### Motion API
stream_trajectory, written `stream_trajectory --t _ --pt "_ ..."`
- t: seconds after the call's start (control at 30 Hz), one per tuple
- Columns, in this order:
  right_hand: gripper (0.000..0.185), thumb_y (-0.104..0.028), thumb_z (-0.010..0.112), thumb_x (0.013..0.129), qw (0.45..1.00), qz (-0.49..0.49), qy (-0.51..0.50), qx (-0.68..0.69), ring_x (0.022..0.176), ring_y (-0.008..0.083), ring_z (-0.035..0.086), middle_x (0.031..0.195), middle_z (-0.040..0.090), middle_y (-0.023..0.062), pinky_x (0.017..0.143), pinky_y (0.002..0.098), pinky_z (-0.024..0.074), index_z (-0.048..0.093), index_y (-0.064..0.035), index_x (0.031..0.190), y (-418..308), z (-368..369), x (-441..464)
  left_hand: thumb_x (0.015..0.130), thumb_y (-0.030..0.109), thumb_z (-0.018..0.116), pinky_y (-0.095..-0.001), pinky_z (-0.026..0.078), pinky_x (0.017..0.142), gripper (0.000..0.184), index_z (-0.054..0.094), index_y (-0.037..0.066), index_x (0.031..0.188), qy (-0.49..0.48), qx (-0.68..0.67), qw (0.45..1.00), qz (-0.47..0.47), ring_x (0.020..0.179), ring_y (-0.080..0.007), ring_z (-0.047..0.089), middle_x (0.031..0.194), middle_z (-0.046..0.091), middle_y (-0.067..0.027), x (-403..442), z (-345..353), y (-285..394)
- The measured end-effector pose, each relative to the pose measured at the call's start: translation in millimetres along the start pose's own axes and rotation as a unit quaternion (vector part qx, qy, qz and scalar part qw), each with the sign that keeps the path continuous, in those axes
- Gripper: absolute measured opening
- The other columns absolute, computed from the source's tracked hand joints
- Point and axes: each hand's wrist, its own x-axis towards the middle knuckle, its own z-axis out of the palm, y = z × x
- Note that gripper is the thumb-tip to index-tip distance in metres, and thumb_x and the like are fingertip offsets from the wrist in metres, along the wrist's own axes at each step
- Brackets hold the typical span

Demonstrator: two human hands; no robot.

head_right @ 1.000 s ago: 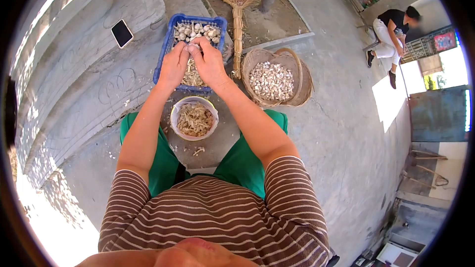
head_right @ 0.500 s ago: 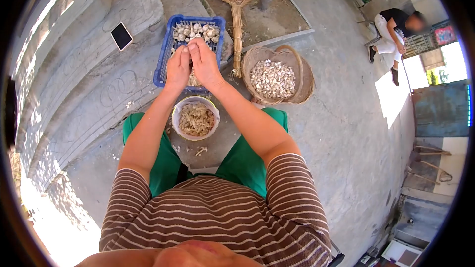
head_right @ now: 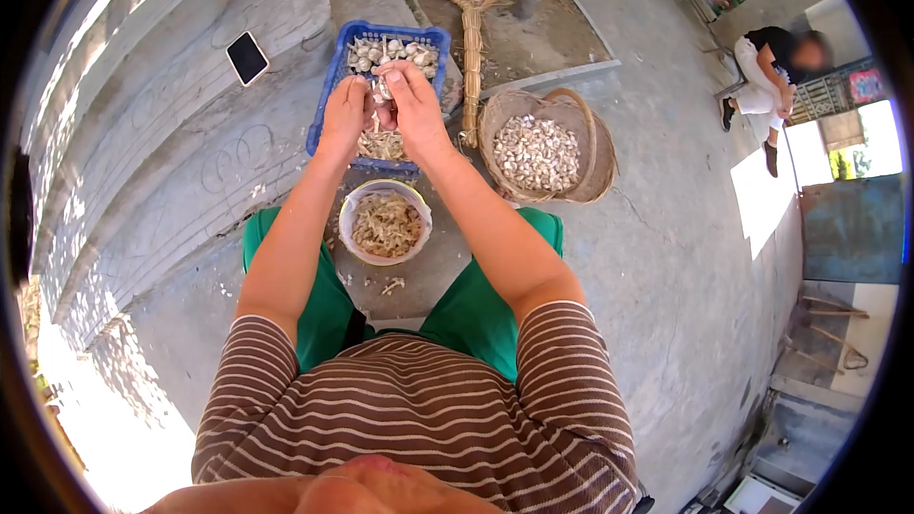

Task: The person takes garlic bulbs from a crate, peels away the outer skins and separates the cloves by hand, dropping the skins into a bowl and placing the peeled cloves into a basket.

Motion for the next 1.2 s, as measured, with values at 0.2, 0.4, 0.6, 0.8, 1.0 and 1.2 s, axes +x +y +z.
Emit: stream_trajectory --t 0.2,0.4,0.6,0.8,1.0,1.2 --pt "0.022 -0.014 0.059 0.09 0.983 -0.042 -0.033 -0.177 0.054 0.0079 0.048 0.068 0.05 0.0001 0.047 0.0236 0.038 0.048 -0.0041 0.106 -1 -10 10 0.091 0.022 0.054 -0.0241 0.043 0.058 0.024 0.061 0.006 0.106 0.084 0.222 0.925 0.297 0.066 -0.0092 0.051 0.077 0.056 -0.0006 13 -12 -7" --pt "0.019 -0.009 0.061 0.087 0.927 -0.159 0.0 -0.339 0.061 0.0101 0.053 0.075 0.059 0.005 0.054 0.0266 0.0427 0.05 -0.0005 0.099 4 -12 12 0.093 0.025 0.055 -0.0205 0.038 0.054 0.019 0.06 0.006 0.093 -0.096 -0.076 0.99 0.067 0.061 -0.0057 0.046 0.074 0.053 0.002 -15 -2 20" --pt "0.019 -0.003 0.062 0.085 0.958 -0.053 -0.039 -0.28 0.055 0.0086 0.052 0.072 0.058 0.0053 0.047 0.025 0.0398 0.047 0.0005 0.095 -10 -7 6 0.096 0.021 0.05 -0.0186 0.034 0.049 0.019 0.059 0.005 0.092 -0.074 -0.077 0.99 0.091 0.058 -0.0044 0.042 0.071 0.051 0.0026 -18 -4 25" --pt "0.013 -0.005 0.058 0.089 0.988 -0.03 -0.054 -0.143 0.055 0.0084 0.053 0.07 0.057 0.0032 0.045 0.0226 0.0404 0.048 -0.0011 0.095 -9 -9 9 0.096 0.02 0.049 -0.0192 0.032 0.048 0.018 0.058 0.005 0.092 -0.073 -0.196 0.977 0.05 0.058 -0.0049 0.04 0.071 0.049 0.0022 -15 -4 23" --pt "0.016 -0.015 0.059 0.091 0.994 0.0 -0.054 -0.098 0.062 0.0089 0.054 0.076 0.057 0.0034 0.053 0.0226 0.0422 0.049 -0.0043 0.097 -14 -7 5 0.095 0.023 0.051 -0.0182 0.031 0.047 0.018 0.057 0.006 0.092 -0.037 -0.214 0.976 -0.012 0.056 -0.0043 0.038 0.069 0.047 0.0027 -21 -2 32" --pt "0.014 -0.016 0.06 0.09 0.993 -0.014 -0.027 -0.112 0.067 0.007 0.052 0.078 0.056 0.0001 0.06 0.0211 0.0424 0.05 -0.0064 0.095 -5 -9 9 0.095 0.024 0.052 -0.018 0.03 0.046 0.018 0.058 0.008 0.091 -0.089 -0.236 0.967 -0.018 0.056 -0.004 0.036 0.068 0.046 0.003 -19 -3 28"
